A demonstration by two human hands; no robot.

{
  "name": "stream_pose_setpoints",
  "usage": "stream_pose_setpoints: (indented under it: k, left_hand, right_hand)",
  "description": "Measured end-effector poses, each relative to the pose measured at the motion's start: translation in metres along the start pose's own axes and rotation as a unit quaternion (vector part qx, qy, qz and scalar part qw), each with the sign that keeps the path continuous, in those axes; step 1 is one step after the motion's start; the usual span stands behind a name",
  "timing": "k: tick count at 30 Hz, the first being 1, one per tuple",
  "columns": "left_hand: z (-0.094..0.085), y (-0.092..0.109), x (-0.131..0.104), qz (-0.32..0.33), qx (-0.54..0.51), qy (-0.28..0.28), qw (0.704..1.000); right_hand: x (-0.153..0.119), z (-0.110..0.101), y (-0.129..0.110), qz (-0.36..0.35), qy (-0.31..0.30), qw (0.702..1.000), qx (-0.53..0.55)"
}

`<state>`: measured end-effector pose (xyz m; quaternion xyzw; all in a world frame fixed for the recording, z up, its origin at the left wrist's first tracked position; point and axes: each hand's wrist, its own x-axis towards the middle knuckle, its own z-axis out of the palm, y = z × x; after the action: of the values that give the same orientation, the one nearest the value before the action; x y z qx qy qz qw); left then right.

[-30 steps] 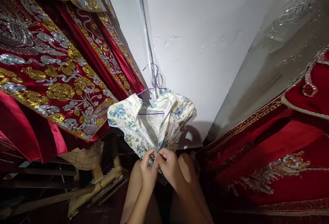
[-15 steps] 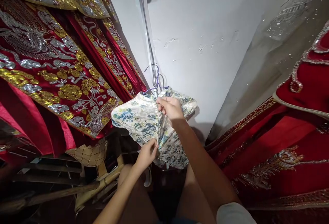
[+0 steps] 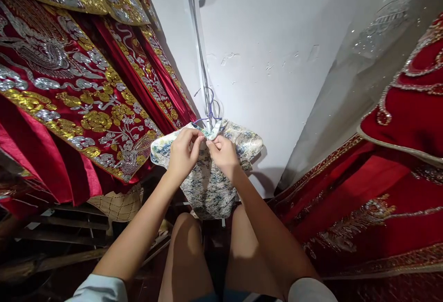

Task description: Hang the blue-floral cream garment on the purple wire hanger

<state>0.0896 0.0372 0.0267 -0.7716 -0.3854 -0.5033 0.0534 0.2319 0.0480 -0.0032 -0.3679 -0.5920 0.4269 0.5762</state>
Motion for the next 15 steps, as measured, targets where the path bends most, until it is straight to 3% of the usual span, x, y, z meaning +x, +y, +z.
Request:
stream_pose_setpoints:
  k: [3, 6, 8, 10, 12, 15]
  left_hand:
    - [0.001, -0.005, -0.005, 0.009, 0.008, 0.014, 1.0]
    - [-0.013, -0.017, -0.006, -0.055, -0.015, 0.123, 0.991]
    - [-0.027, -0.036, -0.006, -0.161, -0.073, 0.241, 0.954]
    - [-0.038, -0.061, -0.008, -0.264, -0.139, 0.33, 0.896]
    - [-0.04, -0.087, -0.016, -0.335, -0.193, 0.357, 0.85]
    - [-0.022, -0.109, -0.044, -0.418, -0.294, 0.331, 0.793]
  right_hand:
    - [0.002, 0.004, 0.023, -0.007, -0.005, 0.999, -0.033]
    - [0.003, 0.009, 0.041, 0.014, 0.004, 0.996, -0.093]
    - [-0.001, 0.01, 0.048, 0.045, -0.006, 0.994, -0.102]
    - [-0.009, 0.009, 0.05, 0.072, -0.03, 0.994, -0.075]
    - [-0.021, 0.007, 0.047, 0.09, -0.058, 0.994, -0.032]
    - [-0.039, 0.008, 0.037, 0.094, -0.085, 0.992, 0.028]
